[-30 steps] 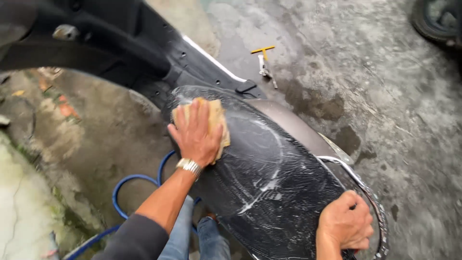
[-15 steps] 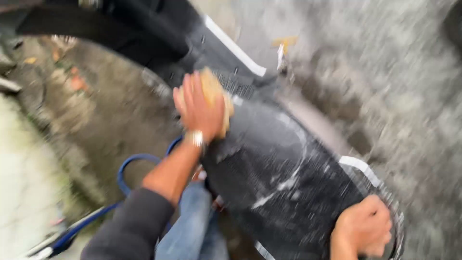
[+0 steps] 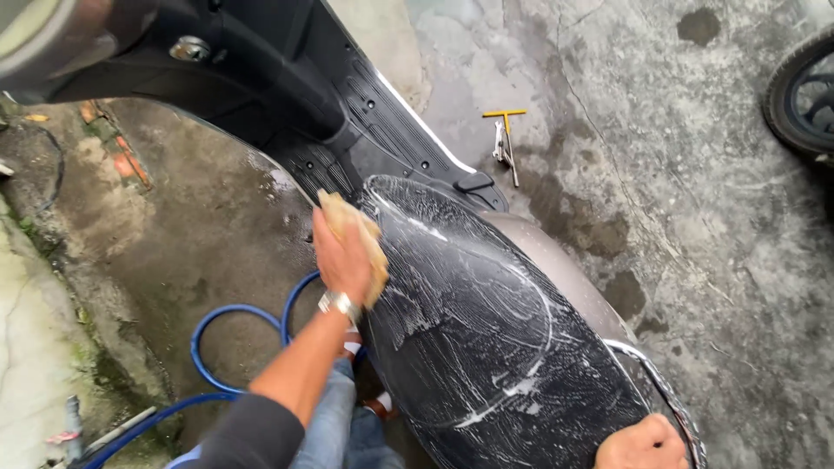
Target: Scrubbing the seat and rear body of a motorcycle with a soapy sponge
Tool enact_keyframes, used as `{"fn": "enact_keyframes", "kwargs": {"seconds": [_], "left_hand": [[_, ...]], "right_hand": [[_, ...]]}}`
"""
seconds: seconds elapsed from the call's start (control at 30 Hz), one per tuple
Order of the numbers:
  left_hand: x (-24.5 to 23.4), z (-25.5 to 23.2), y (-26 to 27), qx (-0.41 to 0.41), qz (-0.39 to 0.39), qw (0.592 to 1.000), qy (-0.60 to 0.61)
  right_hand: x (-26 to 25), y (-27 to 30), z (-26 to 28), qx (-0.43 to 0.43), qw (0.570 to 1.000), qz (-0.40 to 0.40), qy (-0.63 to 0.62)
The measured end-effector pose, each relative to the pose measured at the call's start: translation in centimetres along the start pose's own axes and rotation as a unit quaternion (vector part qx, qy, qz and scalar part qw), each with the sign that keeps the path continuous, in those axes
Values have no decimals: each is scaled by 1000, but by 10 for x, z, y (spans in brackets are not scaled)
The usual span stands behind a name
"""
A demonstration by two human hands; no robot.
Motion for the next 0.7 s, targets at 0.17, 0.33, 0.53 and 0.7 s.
{"fn": "enact_keyframes", "kwargs": {"seconds": [0.17,0.33,0.53,0.7], "left_hand": [[21,61,83,268,-139,949,-91],[10,63,31,228,-100,968,-10],[41,110,144,250,-151,947,-133],[37,82,174,318,-125,913,-221]], "right_hand": [[-11,-4,-1,48,999,-5,16],[-12,-1,34,-141,978,21,153],[-5,-29,8,175,927,330,-10],[-5,-12,-1,108,906,380,-152]]}}
Point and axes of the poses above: each hand's wrist, its own y-axis away from the middle knuckle, its own x-axis out of the palm, z = x × y, the point moved 10 cm from there along -y, towards the middle knuckle, and after that the axes turned 6 degrees about -x, right-handed, at the moved point
